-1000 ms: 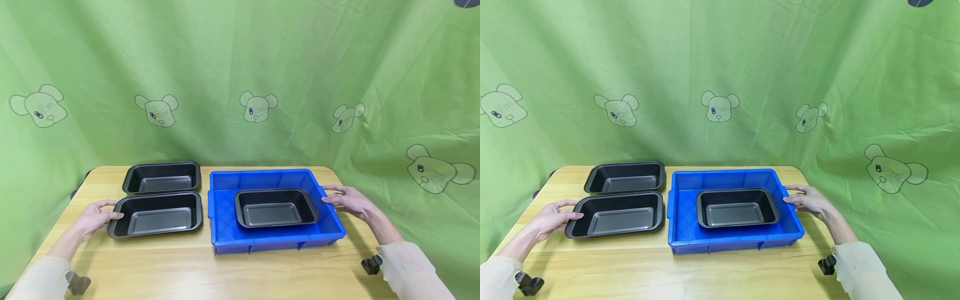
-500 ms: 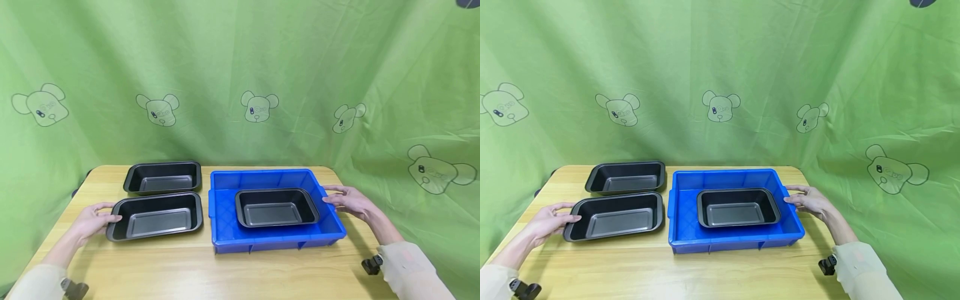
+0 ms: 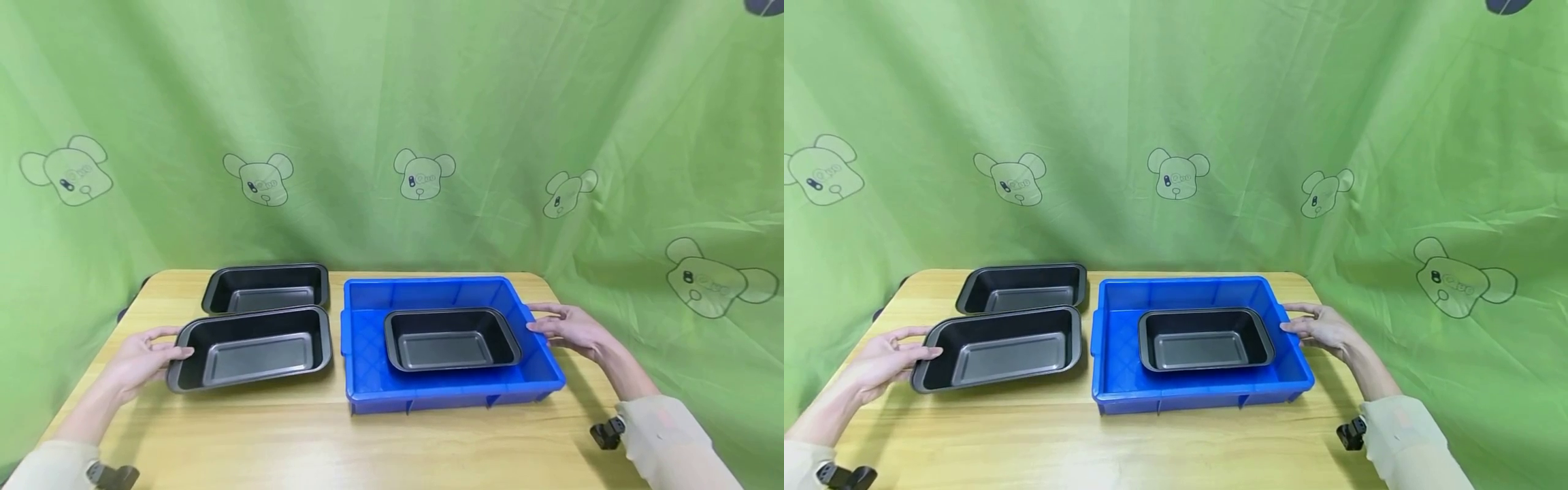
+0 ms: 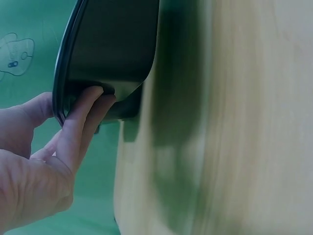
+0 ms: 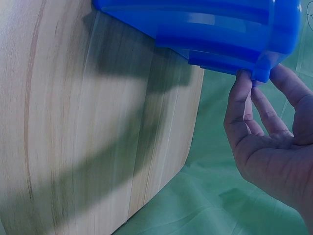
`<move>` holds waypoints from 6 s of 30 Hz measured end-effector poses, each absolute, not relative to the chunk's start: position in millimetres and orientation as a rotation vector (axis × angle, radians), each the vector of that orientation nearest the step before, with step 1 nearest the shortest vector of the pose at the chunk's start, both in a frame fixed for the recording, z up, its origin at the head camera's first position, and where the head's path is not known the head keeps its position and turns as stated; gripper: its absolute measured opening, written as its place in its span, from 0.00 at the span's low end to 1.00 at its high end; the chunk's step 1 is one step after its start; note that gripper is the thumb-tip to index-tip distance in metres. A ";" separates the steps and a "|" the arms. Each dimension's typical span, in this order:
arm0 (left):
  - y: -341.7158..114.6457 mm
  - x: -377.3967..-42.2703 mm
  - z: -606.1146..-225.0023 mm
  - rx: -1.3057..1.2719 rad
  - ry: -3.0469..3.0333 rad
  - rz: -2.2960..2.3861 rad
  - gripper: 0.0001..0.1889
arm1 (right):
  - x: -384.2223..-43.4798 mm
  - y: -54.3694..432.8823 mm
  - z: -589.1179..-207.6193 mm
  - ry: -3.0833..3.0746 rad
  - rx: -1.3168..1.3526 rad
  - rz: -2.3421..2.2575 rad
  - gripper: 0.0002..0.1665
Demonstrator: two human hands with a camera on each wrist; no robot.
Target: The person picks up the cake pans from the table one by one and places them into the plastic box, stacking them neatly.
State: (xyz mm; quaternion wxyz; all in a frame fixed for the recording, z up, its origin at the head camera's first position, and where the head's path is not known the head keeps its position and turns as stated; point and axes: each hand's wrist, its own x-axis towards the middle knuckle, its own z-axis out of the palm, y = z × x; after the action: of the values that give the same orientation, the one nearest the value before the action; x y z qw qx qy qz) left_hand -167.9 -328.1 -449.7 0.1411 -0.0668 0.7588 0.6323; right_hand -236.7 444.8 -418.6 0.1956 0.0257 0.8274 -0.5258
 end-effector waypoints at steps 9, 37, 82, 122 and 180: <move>-325.6 -167.5 -432.2 -0.204 2.196 1.829 0.43 | -236.1 445.7 -419.5 2.303 0.067 -1.487 0.45; -271.8 -181.0 -384.4 -0.182 2.168 1.983 0.23 | -236.3 444.9 -418.4 2.307 0.057 -1.476 0.45; -110.5 -222.6 -379.9 -0.137 2.108 2.122 0.29 | -238.1 446.8 -418.1 2.287 0.046 -1.487 0.44; 4.0 -226.7 -412.8 -0.229 2.204 2.027 0.24 | -238.1 441.9 -415.4 2.298 0.053 -1.458 0.45; 21.6 -224.6 -420.9 -0.185 2.282 1.691 0.26 | -242.4 447.9 -423.1 2.272 0.051 -1.485 0.43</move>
State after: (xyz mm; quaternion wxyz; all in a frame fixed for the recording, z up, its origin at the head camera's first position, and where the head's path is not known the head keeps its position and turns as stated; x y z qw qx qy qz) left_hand -224.6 21.6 -420.9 0.1471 -0.0643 0.7930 0.5877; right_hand -242.4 447.9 -423.1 0.2119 0.0182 0.8180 -0.5345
